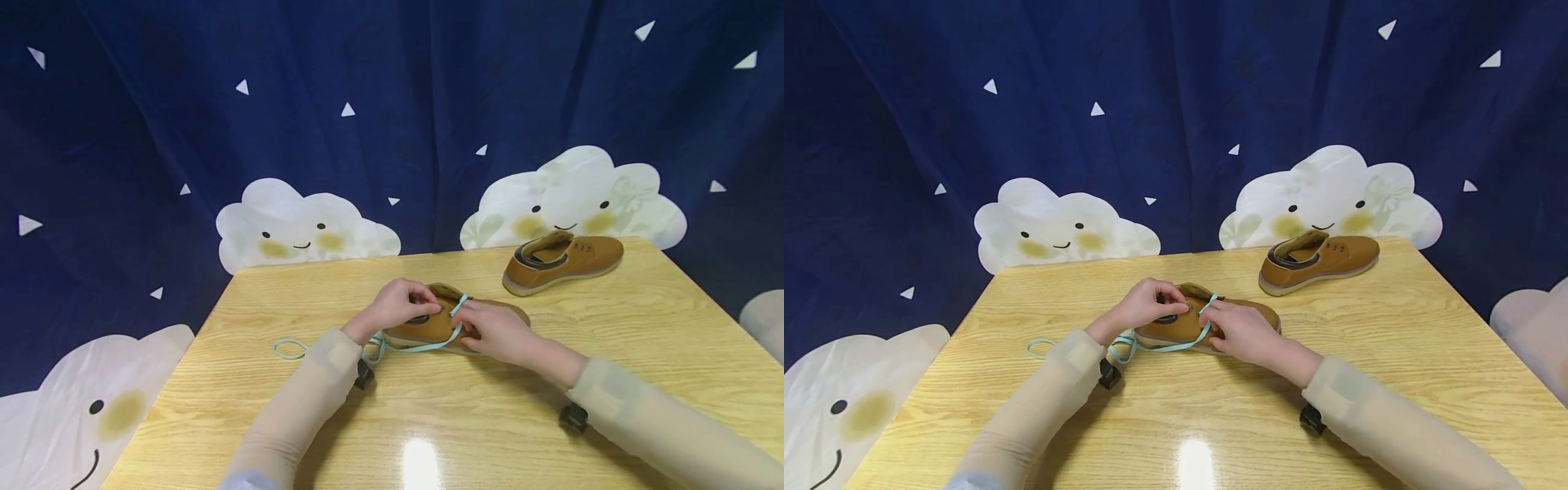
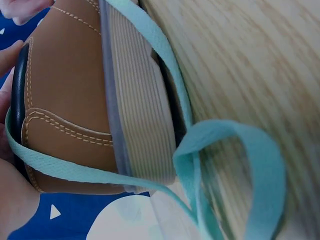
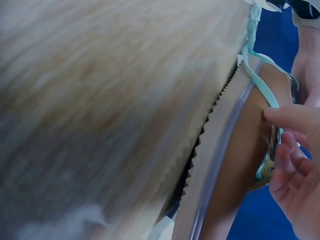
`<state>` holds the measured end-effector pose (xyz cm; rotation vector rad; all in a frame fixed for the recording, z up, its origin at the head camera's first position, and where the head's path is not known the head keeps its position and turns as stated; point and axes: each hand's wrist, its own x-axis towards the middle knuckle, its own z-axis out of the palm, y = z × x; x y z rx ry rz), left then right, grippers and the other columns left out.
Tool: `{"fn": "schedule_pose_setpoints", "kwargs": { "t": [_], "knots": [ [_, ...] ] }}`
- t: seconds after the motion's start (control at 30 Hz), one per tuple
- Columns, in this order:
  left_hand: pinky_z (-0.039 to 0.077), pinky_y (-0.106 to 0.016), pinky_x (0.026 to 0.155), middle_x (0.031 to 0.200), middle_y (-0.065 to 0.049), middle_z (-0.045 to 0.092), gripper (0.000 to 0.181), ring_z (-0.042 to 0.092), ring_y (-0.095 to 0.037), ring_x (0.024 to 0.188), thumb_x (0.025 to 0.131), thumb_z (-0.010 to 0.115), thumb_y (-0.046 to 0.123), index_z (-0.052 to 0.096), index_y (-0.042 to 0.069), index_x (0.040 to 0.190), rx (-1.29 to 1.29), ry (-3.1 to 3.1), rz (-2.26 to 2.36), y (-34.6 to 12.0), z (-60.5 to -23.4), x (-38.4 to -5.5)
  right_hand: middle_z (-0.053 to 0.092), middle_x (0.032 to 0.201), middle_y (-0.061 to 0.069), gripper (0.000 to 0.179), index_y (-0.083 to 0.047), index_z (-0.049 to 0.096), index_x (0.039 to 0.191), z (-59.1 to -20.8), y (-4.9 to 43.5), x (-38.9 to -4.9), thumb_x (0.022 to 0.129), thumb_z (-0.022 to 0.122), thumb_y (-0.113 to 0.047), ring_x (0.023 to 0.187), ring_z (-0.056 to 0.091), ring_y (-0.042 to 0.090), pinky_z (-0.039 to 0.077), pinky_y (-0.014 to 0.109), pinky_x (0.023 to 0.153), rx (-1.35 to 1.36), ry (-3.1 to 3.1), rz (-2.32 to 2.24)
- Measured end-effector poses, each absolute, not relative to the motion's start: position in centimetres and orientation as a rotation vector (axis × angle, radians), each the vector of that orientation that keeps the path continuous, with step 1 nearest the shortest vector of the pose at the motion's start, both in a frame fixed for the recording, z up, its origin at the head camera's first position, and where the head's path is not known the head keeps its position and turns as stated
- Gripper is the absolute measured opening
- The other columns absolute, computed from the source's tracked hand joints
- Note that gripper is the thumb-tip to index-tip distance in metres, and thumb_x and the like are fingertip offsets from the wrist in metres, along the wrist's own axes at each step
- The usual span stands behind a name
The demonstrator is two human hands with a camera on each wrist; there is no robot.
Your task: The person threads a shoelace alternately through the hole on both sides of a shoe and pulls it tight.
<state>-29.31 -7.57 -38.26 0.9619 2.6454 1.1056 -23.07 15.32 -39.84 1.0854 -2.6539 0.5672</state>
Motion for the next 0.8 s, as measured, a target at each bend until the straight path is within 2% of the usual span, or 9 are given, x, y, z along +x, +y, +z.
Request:
{"fn": "schedule_pose_setpoints", "kwargs": {
  "t": [0.2, 0.33, 0.43, 0.57, 0.67, 0.8],
  "knots": [
    [0.040, -0.023, 0.055, 0.070, 0.008, 0.065, 0.011, 0.052, -0.010, 0.059, 0.089, 0.073, 0.028, 0.076, 0.017, 0.088, 0.960, 2.610, 1.119, -7.6, -38.1, -29.4, 0.047, 0.080, -0.014, 0.027, -0.023, 0.058, 0.077, -40.4, 15.1, -23.3, 0.077, 0.082, -0.012, 0.064, 0.045, 0.002, 0.039, 0.021, 0.053, 1.109, -2.578, 0.502],
    [0.039, -0.022, 0.054, 0.067, 0.007, 0.064, 0.012, 0.050, -0.009, 0.057, 0.089, 0.073, 0.027, 0.076, 0.016, 0.087, 0.962, 2.587, 1.131, -7.6, -38.2, -29.5, 0.049, 0.086, -0.011, 0.026, -0.024, 0.057, 0.074, -40.3, 15.2, -23.2, 0.079, 0.080, -0.013, 0.068, 0.046, 0.004, 0.040, 0.020, 0.054, 1.174, -2.523, 0.475],
    [0.038, -0.022, 0.053, 0.066, 0.006, 0.063, 0.011, 0.048, -0.009, 0.055, 0.089, 0.073, 0.027, 0.076, 0.016, 0.087, 0.964, 2.579, 1.143, -7.6, -38.3, -29.5, 0.051, 0.085, -0.012, 0.025, -0.025, 0.057, 0.077, -39.8, 15.4, -23.3, 0.082, 0.077, -0.011, 0.067, 0.046, 0.003, 0.040, 0.020, 0.054, 1.217, -2.549, 0.525],
    [0.037, -0.023, 0.054, 0.065, 0.006, 0.063, 0.011, 0.047, -0.009, 0.055, 0.089, 0.073, 0.026, 0.076, 0.016, 0.087, 0.971, 2.583, 1.144, -7.7, -38.4, -29.5, 0.050, 0.074, -0.013, 0.022, -0.021, 0.057, 0.084, -39.3, 15.7, -23.4, 0.086, 0.071, -0.006, 0.061, 0.045, 0.000, 0.040, 0.022, 0.053, 1.242, -2.618, 0.679],
    [0.038, -0.023, 0.055, 0.065, 0.006, 0.062, 0.011, 0.048, -0.009, 0.056, 0.089, 0.073, 0.027, 0.076, 0.016, 0.087, 0.981, 2.591, 1.131, -7.7, -38.3, -29.5, 0.055, 0.077, -0.011, 0.018, -0.015, 0.059, 0.093, -39.2, 15.7, -23.5, 0.087, 0.070, -0.001, 0.063, 0.049, 0.001, 0.044, 0.024, 0.057, 1.273, -2.627, 0.814],
    [0.038, -0.023, 0.055, 0.067, 0.006, 0.062, 0.011, 0.048, -0.009, 0.057, 0.089, 0.073, 0.026, 0.076, 0.015, 0.088, 0.997, 2.591, 1.123, -7.7, -38.2, -29.5, 0.060, 0.087, -0.006, 0.023, -0.009, 0.061, 0.101, -39.4, 15.5, -23.5, 0.085, 0.073, 0.002, 0.069, 0.054, 0.003, 0.049, 0.024, 0.061, 1.267, -2.611, 0.922]
  ]
}}
